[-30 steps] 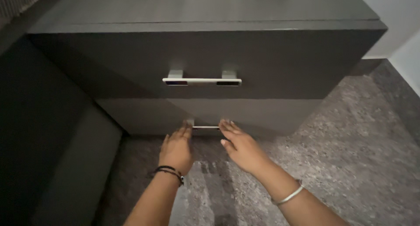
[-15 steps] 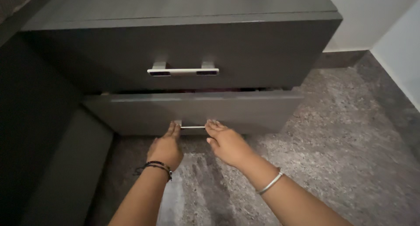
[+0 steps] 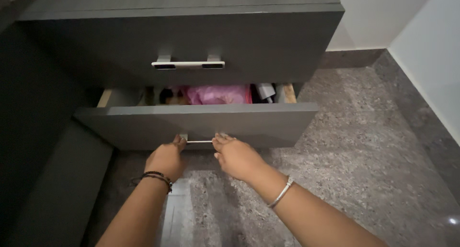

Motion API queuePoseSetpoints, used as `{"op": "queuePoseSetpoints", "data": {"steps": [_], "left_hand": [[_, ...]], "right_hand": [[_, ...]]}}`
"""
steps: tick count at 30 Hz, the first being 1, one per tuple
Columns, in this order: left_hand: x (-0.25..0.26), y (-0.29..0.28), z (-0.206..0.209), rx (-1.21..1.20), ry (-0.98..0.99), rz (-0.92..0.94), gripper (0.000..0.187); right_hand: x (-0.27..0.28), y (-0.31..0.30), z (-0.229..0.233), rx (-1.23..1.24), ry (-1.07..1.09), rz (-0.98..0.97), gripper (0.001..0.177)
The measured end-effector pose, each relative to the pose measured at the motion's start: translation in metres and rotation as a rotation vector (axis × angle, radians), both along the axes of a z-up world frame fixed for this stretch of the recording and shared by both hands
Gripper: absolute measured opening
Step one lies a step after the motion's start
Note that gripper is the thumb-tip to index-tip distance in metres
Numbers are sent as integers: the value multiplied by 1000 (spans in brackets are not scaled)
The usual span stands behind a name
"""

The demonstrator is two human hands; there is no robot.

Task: The person opens and closes multiple drawers and closet doors in a bedroom. They pull open drawers containing folded clothes and personal items, then close them, and also open and close the main closet doors.

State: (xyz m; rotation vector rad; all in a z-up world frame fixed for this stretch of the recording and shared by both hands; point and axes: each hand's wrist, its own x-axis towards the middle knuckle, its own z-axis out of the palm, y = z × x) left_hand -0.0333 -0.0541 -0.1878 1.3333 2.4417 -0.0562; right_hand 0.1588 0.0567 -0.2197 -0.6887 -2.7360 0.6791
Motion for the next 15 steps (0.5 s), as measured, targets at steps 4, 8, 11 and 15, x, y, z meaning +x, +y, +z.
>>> {"op": "queuePoseSetpoints", "data": {"steps": [4, 8, 11, 15], "left_hand": [[4, -9, 3, 88, 16, -61, 67], [13, -16, 23, 53, 147, -145, 65], [21, -19, 46, 110, 188, -119, 34], [14, -13, 79, 529, 281, -199, 25]], "right_hand": [[3, -5, 0, 5, -12, 10, 48], [8, -10, 7, 32, 25, 57, 54], [10, -18, 26, 69, 75, 74, 55], [1, -25, 72, 63, 300, -3, 39]]}}
